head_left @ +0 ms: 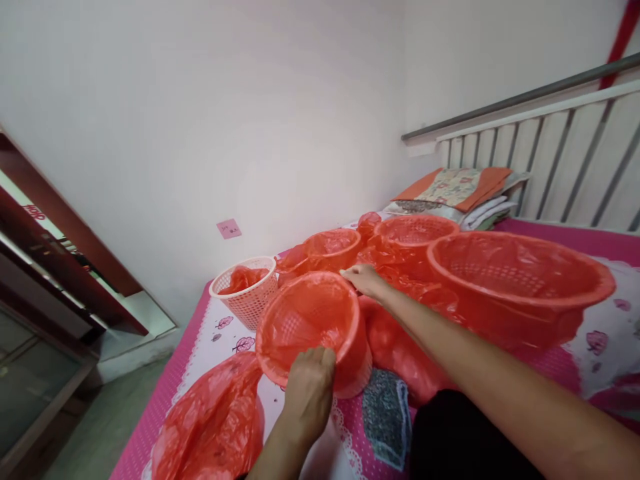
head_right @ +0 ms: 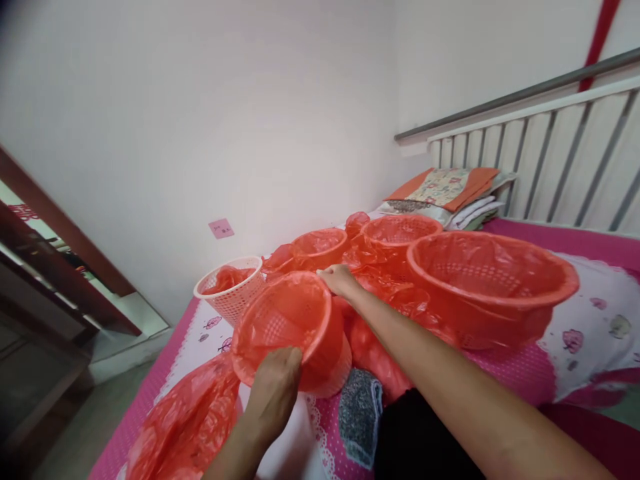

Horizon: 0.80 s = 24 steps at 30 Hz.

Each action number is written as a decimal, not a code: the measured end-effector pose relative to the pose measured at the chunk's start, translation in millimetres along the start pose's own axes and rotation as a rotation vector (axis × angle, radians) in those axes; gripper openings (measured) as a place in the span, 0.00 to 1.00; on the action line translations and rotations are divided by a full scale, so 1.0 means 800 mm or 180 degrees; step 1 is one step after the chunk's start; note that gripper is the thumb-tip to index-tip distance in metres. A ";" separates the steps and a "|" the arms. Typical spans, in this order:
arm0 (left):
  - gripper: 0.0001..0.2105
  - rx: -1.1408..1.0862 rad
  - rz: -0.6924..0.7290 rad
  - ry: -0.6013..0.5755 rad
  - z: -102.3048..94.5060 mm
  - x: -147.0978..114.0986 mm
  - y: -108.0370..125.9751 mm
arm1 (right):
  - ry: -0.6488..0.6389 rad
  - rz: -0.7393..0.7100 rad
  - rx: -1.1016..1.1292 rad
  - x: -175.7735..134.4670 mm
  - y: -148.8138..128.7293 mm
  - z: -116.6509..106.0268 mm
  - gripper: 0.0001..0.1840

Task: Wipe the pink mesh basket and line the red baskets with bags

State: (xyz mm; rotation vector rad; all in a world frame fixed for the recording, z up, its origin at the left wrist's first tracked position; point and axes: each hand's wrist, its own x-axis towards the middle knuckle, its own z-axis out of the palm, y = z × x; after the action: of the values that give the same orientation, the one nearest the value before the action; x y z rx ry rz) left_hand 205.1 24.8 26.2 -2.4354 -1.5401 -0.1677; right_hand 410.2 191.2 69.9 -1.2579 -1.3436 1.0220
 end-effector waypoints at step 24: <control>0.15 -0.0718 -0.0618 -0.1236 -0.020 0.016 0.070 | 0.0082 -0.0227 0.0225 -0.004 0.085 -0.002 0.17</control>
State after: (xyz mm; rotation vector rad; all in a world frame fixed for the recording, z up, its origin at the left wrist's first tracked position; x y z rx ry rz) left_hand 261.9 8.9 36.0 -2.5998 -2.0234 0.1113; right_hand 422.6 194.8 3.2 -1.1591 -1.3123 0.9920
